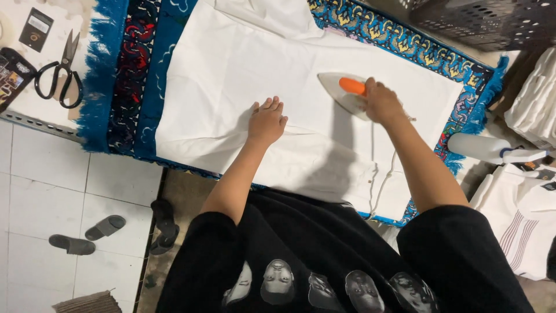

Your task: A person irons a white shirt using a spray bottle and a hand iron, then folds it into a finished state.

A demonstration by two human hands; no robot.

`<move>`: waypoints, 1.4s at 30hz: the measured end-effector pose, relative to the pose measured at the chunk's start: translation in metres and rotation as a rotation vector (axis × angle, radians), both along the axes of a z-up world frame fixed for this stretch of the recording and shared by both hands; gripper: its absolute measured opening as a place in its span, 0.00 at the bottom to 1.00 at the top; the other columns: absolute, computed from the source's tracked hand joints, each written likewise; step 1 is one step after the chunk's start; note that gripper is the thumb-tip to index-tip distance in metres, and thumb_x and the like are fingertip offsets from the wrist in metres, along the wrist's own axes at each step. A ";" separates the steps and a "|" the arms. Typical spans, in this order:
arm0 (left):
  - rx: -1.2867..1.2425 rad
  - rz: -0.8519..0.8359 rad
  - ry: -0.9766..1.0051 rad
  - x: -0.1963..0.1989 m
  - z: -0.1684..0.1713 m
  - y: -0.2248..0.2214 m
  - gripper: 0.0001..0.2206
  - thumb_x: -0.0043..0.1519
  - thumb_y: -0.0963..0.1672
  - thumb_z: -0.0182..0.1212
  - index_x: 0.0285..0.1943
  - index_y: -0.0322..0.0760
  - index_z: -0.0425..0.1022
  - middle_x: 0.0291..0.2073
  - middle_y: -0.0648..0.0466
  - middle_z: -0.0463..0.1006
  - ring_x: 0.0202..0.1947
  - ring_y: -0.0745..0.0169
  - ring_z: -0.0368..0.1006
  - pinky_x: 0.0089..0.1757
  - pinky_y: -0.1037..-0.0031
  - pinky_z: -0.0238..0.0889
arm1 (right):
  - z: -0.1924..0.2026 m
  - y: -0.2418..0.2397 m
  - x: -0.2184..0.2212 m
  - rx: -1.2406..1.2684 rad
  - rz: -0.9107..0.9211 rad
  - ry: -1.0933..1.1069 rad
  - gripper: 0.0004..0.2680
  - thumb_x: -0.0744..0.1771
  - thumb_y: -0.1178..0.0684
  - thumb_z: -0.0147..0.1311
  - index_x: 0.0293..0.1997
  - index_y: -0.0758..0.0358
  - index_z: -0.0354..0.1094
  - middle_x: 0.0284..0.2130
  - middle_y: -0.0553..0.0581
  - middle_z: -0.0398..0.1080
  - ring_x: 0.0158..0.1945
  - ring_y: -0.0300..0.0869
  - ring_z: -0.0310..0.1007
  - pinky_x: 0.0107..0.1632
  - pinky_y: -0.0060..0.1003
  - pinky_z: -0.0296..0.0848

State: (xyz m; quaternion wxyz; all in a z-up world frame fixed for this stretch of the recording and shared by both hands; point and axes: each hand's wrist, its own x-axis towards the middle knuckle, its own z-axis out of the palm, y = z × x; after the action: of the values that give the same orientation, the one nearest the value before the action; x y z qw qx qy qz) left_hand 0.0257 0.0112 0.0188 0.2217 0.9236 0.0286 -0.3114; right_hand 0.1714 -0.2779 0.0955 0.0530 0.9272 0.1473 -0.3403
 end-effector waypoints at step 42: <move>0.038 -0.026 0.003 0.014 -0.036 0.003 0.22 0.66 0.44 0.60 0.71 0.45 0.71 0.72 0.50 0.64 0.73 0.57 0.58 0.66 0.59 0.54 | 0.022 0.052 -0.008 0.162 -0.001 -0.036 0.16 0.65 0.53 0.58 0.59 0.61 0.65 0.43 0.72 0.77 0.50 0.67 0.78 0.53 0.60 0.75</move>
State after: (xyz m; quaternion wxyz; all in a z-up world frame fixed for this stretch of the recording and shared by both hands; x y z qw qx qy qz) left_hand 0.0397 0.0138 -0.0172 0.2002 0.9274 0.0228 -0.3151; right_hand 0.1635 -0.2258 0.1170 -0.0196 0.9344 0.1731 -0.3107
